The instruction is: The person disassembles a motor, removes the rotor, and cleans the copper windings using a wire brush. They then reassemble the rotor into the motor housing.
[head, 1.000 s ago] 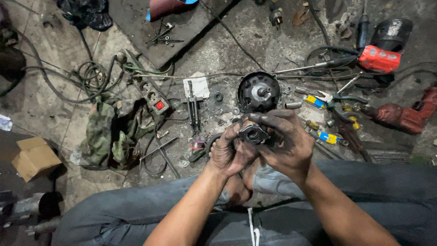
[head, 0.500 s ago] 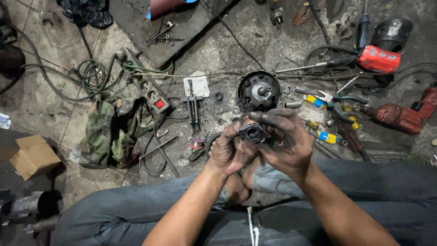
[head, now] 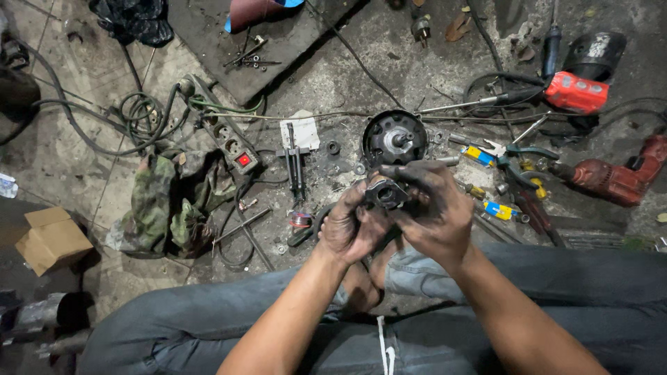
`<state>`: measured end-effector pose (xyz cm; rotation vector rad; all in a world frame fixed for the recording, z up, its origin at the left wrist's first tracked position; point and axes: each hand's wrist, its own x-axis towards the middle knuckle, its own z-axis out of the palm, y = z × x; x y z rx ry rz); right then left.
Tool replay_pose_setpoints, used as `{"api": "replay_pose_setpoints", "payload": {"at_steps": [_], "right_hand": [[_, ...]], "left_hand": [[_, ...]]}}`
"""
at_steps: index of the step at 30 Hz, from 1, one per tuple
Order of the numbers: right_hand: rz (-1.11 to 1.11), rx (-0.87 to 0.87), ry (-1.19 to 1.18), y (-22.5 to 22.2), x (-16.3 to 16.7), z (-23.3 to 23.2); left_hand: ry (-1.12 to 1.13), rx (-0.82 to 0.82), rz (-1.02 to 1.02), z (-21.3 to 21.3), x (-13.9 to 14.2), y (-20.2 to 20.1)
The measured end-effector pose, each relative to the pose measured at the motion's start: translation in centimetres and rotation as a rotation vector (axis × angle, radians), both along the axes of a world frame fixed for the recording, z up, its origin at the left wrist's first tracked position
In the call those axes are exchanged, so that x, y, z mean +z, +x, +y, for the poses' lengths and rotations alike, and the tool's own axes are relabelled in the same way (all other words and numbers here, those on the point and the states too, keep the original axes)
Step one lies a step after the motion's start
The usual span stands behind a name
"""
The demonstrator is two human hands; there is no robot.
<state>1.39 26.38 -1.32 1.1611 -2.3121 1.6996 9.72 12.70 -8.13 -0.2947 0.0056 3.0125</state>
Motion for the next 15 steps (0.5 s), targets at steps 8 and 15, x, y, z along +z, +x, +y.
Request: {"api": "replay_pose_setpoints", "payload": {"at_steps": [8,15], "right_hand": [[-0.003,-0.010,0.023,-0.8,-0.9,-0.6],[-0.053,-0.043,0.061,-0.9,-1.4,-1.0]], "left_hand": [[0.074,0.032,-0.062,-0.3,-1.8,-0.4],[0.187,0.002,-0.040,-1.0,-3.0,-0.6]]}}
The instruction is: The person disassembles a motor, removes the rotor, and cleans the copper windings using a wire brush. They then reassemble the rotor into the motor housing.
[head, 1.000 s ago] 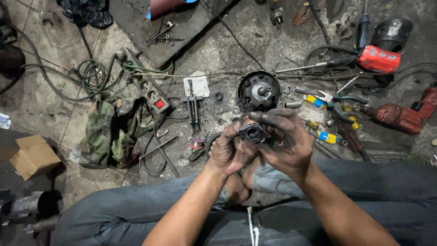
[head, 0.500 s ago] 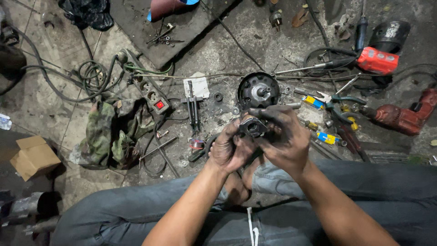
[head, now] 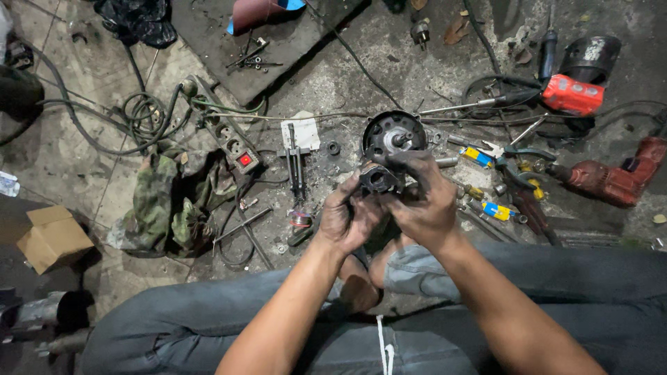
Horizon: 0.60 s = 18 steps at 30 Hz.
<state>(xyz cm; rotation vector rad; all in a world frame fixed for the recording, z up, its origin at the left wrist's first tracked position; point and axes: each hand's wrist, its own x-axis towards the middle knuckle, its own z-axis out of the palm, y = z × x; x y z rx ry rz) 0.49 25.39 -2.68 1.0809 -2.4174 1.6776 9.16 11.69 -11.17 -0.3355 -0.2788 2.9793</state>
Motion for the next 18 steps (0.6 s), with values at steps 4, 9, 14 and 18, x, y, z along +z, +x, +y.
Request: {"api": "replay_pose_setpoints", "payload": {"at_steps": [4,9,14,18], "right_hand": [[0.043,0.012,-0.011,0.0,-0.4,-0.1],[-0.006,-0.011,0.024,-0.5,-1.2,-0.3],[-0.095,-0.010,0.010,-0.7,-1.5,-0.2],[-0.129,-0.023,0.032,-0.6,-1.4,-0.2]], "left_hand": [[-0.003,0.003,-0.051,0.0,-1.0,0.0],[-0.097,0.018,-0.093,0.1,-1.4,-0.3],[-0.083,-0.023,-0.149,-0.2,-0.5,-0.5],[-0.162,-0.008,-0.206,-0.1,0.1,-0.7]]}}
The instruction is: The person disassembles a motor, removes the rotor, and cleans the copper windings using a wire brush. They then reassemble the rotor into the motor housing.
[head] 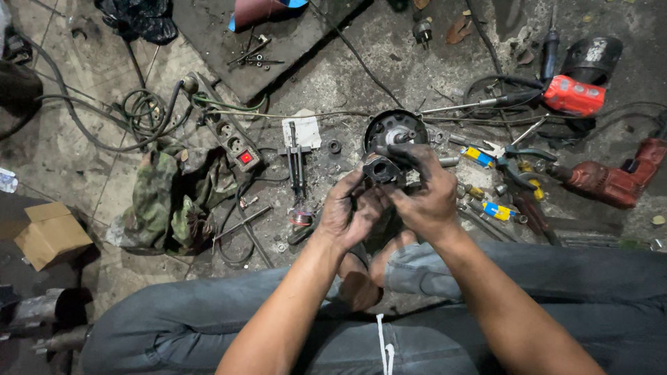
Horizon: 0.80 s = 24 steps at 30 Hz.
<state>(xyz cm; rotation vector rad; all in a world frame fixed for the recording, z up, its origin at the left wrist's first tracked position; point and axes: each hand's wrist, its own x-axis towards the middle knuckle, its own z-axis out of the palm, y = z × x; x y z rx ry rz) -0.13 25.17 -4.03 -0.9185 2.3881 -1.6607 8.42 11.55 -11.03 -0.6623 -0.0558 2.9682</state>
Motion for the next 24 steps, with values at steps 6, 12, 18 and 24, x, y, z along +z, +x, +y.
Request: {"api": "replay_pose_setpoints", "payload": {"at_steps": [6,12,18,24], "right_hand": [[0.005,0.016,-0.017,-0.2,0.1,0.0],[-0.031,-0.010,-0.018,0.0,-0.2,-0.1],[0.032,0.011,-0.027,-0.1,0.0,-0.1],[0.061,0.004,0.000,0.1,0.4,-0.2]], "left_hand": [[-0.013,-0.004,0.048,-0.1,0.2,-0.1],[-0.038,-0.009,0.037,0.1,-0.3,-0.2],[0.020,0.002,0.122,0.0,-1.0,0.1],[0.043,-0.002,0.025,-0.2,-0.8,0.2]]}}
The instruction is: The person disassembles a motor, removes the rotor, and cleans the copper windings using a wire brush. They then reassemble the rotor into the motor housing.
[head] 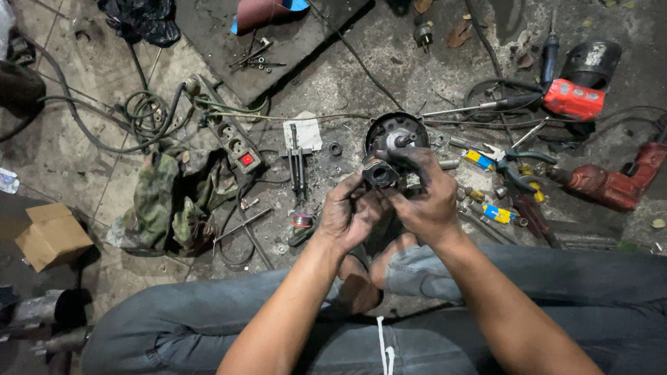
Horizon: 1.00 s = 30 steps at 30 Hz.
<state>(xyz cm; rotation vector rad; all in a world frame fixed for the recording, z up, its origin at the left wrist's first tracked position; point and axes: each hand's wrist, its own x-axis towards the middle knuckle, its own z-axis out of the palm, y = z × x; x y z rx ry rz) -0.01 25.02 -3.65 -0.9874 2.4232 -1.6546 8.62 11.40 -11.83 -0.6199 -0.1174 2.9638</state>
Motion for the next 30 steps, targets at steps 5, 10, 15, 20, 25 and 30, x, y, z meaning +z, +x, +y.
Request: {"api": "replay_pose_setpoints", "payload": {"at_steps": [5,10,15,20,25,30], "right_hand": [[0.033,-0.001,-0.007,0.0,0.1,0.1],[0.044,-0.009,0.000,0.1,0.0,0.1],[0.051,-0.006,-0.001,0.1,0.0,0.1],[0.061,-0.007,-0.012,0.0,-0.1,0.1],[0.015,0.009,-0.051,0.1,0.0,0.0],[0.053,0.050,-0.059,-0.1,0.3,-0.1]], "left_hand": [[-0.026,-0.008,0.038,-0.2,1.0,0.0],[0.024,0.014,0.086,-0.1,1.6,-0.3],[-0.039,0.036,0.047,0.1,1.6,-0.5],[-0.052,0.022,0.071,-0.1,1.3,-0.2],[-0.019,0.020,0.100,-0.3,1.2,0.0],[-0.087,0.025,0.051,-0.1,1.6,-0.1]]}}
